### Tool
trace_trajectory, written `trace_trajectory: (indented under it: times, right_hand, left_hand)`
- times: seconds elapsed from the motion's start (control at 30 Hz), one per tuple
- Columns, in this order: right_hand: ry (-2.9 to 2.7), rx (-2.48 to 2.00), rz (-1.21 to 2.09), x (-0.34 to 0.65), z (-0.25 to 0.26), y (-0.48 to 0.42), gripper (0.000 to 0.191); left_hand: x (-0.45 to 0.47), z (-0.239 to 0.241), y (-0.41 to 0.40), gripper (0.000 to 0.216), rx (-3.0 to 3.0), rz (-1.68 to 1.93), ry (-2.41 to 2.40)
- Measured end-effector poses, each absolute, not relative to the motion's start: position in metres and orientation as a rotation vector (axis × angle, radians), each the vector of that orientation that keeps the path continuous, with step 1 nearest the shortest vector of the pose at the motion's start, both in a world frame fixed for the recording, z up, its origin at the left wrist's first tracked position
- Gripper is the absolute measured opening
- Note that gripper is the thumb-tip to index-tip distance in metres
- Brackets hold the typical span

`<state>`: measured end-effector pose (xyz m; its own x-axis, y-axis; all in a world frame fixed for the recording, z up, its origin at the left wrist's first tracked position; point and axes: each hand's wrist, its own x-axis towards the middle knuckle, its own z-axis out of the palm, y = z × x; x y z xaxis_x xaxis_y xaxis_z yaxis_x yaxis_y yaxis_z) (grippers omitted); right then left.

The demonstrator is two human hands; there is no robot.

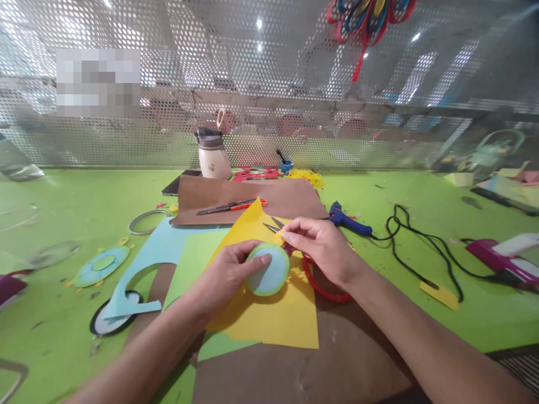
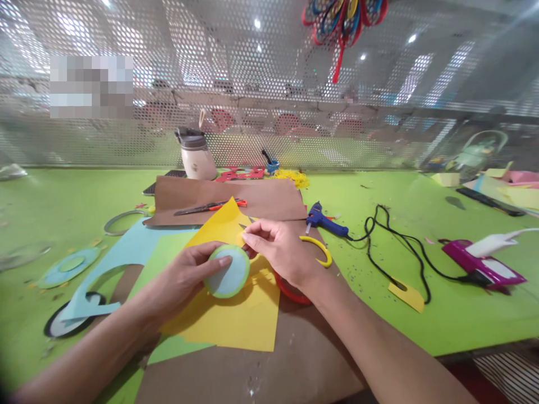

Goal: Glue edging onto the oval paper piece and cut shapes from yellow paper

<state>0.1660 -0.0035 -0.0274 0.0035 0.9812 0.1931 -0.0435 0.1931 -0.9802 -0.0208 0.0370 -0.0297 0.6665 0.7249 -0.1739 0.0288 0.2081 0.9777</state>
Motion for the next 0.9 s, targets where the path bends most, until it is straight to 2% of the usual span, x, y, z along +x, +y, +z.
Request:
trace_trajectory:
  times: [0.3, 0.53, 0.9]
  right_hand:
    - [-1.236, -1.040, 1.097, 0.164, -0.026, -0.005, 0.008]
    - [-1.166, -0.961, 1.197, 0.160, -0.026, -0.006, 0.021]
    - [-1.197, -1.092, 1.032, 0.156, -0.022, -0.006, 0.021]
  left_hand:
    - [-0.019, -0.030, 0.037, 0.021, 1.284, 0.568, 0.718]
    - [-0.021, -0.032, 0.038, 0.025, 1.273, 0.574, 0.728]
    - [-0.019, -0.025, 0.035, 0.030, 1.263, 0.576, 0.767]
